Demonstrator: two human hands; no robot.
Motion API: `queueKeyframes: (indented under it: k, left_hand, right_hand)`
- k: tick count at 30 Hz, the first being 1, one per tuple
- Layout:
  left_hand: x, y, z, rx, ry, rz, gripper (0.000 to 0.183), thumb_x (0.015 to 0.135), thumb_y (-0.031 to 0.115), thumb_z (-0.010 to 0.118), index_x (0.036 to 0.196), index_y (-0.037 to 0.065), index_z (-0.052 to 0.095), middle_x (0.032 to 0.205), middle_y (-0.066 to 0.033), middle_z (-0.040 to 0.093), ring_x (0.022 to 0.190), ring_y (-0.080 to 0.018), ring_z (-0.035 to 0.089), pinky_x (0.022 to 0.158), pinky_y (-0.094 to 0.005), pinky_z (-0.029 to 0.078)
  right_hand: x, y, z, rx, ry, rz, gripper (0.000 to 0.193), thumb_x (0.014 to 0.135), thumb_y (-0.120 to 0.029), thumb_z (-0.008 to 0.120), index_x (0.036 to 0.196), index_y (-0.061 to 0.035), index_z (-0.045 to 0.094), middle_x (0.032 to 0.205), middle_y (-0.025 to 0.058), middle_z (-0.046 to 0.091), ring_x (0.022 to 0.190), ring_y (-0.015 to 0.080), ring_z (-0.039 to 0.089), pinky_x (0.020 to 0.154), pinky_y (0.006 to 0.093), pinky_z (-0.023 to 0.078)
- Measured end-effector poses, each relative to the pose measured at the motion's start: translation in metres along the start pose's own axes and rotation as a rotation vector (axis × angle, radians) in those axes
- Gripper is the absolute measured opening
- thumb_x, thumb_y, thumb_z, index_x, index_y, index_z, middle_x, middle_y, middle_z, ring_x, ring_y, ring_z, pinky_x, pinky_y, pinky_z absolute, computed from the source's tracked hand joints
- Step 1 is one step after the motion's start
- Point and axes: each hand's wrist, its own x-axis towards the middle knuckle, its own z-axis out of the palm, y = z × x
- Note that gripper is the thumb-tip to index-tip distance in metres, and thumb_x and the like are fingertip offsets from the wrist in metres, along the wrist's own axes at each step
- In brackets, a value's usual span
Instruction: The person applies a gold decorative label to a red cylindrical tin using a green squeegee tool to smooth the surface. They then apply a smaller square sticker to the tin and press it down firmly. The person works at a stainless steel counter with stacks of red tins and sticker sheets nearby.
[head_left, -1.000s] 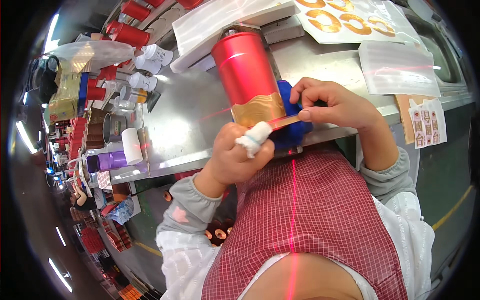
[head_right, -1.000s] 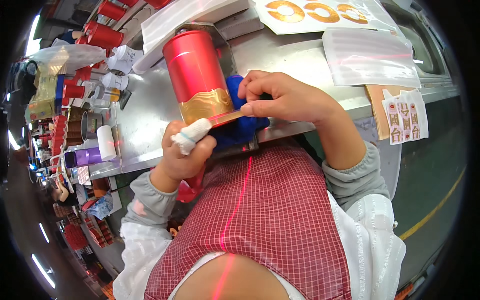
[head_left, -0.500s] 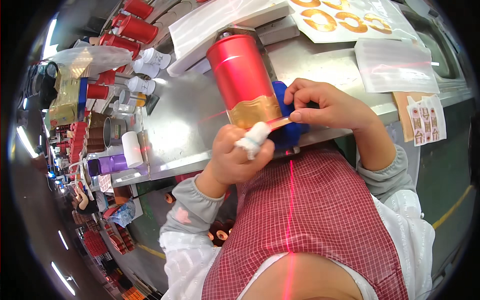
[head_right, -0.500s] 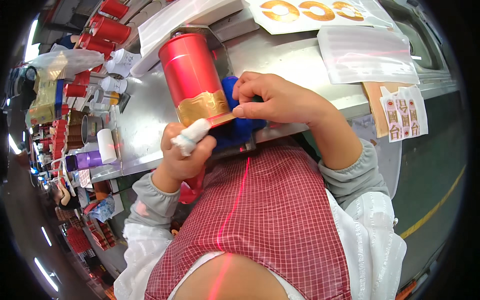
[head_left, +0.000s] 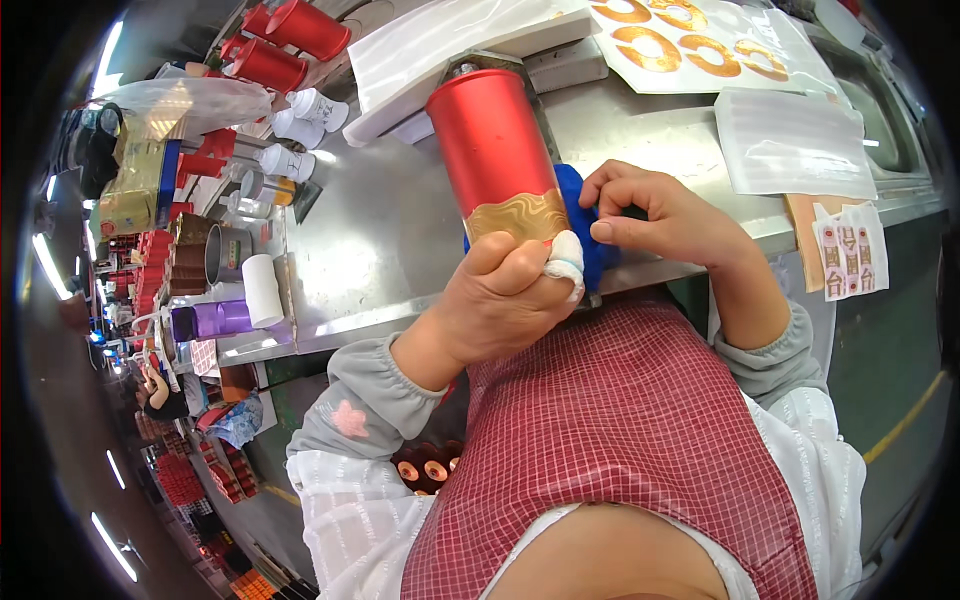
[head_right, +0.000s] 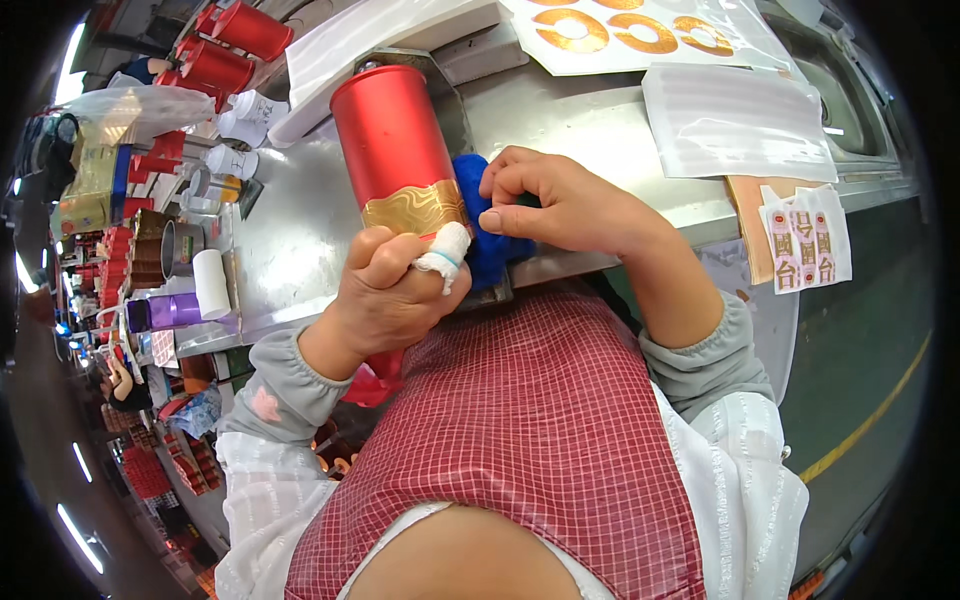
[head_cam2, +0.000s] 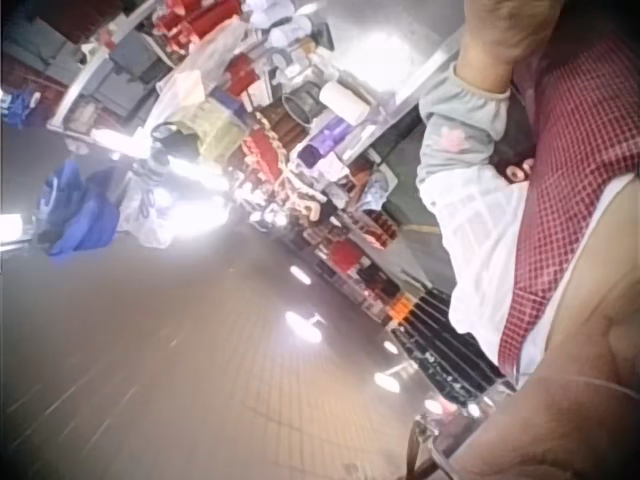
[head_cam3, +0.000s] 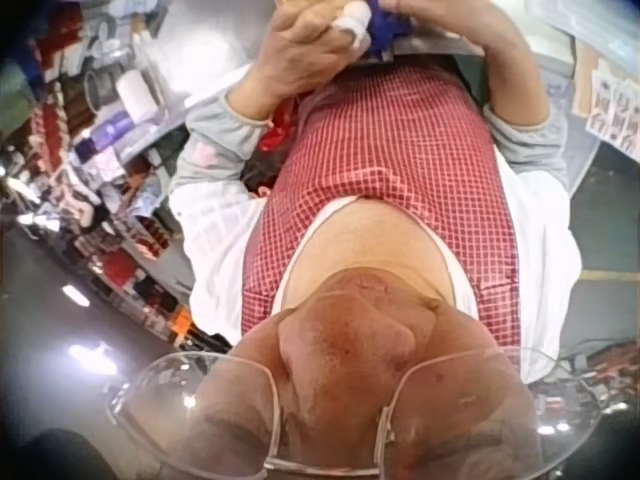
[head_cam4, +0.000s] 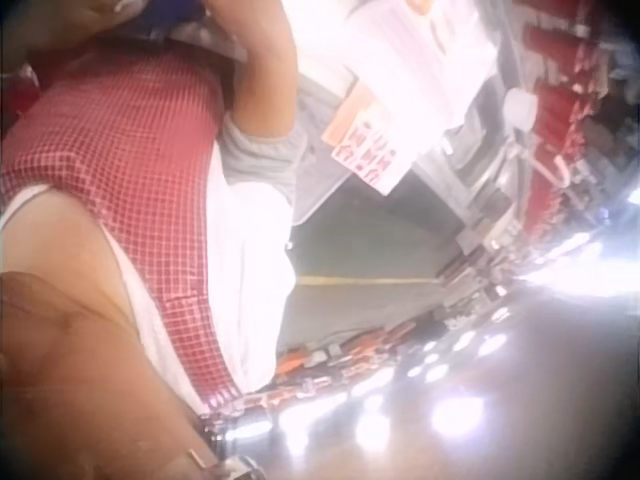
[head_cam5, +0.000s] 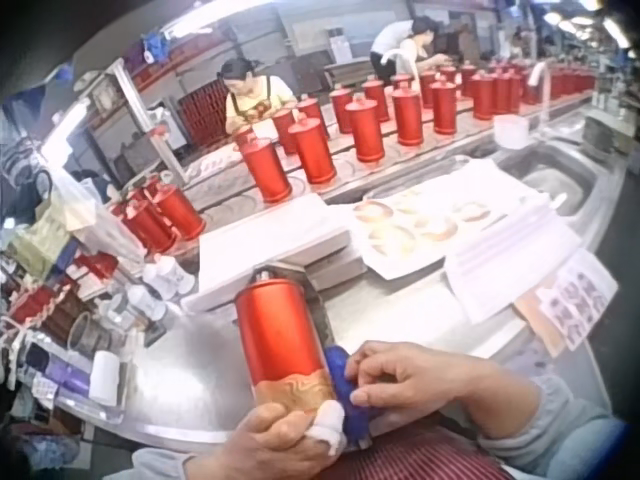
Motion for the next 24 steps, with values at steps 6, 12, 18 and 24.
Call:
queueKeyframes:
  k: [6,12,18,24]
  left_hand:
    - [-0.026,0.007,-0.005,-0.116,0.229,-0.326,0.027,0.073,0.015,0.075,0.098,0.021,0.070,0.103,-0.0013,0.059,0.100,-0.0220,0.048,0.077,-0.0391,0.039]
    - [-0.032,0.021,0.001,-0.591,0.340,-0.781,0.043,0.089,0.023,0.067,0.126,0.006,0.054,0.124,-0.0153,0.051,0.116,-0.0289,0.047,0.101,-0.0426,0.037]
    - [-0.010,0.019,0.010,-0.753,0.307,-0.996,0.055,0.095,0.024,0.060,0.136,-0.004,0.038,0.143,-0.0198,0.035,0.137,-0.0304,0.032,0.113,-0.0412,0.023]
    - [-0.036,0.032,-0.008,-0.372,0.239,-0.689,0.035,0.093,0.017,0.061,0.124,0.007,0.049,0.124,-0.0170,0.054,0.116,-0.0308,0.049,0.112,-0.0520,0.026]
  right_hand:
    - [-0.008,-0.004,0.010,-0.099,0.111,-0.172,0.024,0.081,-0.021,0.074,0.080,-0.0043,0.058,0.114,0.0109,0.054,0.104,0.0213,0.053,0.091,0.0328,0.042]
    - [0.002,0.008,0.036,-0.344,0.292,-0.390,0.029,0.071,-0.019,0.081,0.080,-0.0058,0.056,0.118,0.0151,0.053,0.113,0.0339,0.050,0.097,0.0422,0.041]
    - [0.004,0.007,0.041,-0.334,0.378,-0.440,0.028,0.070,-0.015,0.081,0.076,-0.0056,0.054,0.116,0.0146,0.053,0.113,0.0355,0.048,0.096,0.0441,0.042]
    - [0.005,0.006,0.043,-0.380,0.443,-0.507,0.029,0.068,-0.013,0.081,0.074,-0.0057,0.054,0.115,0.0139,0.053,0.115,0.0368,0.048,0.097,0.0464,0.042]
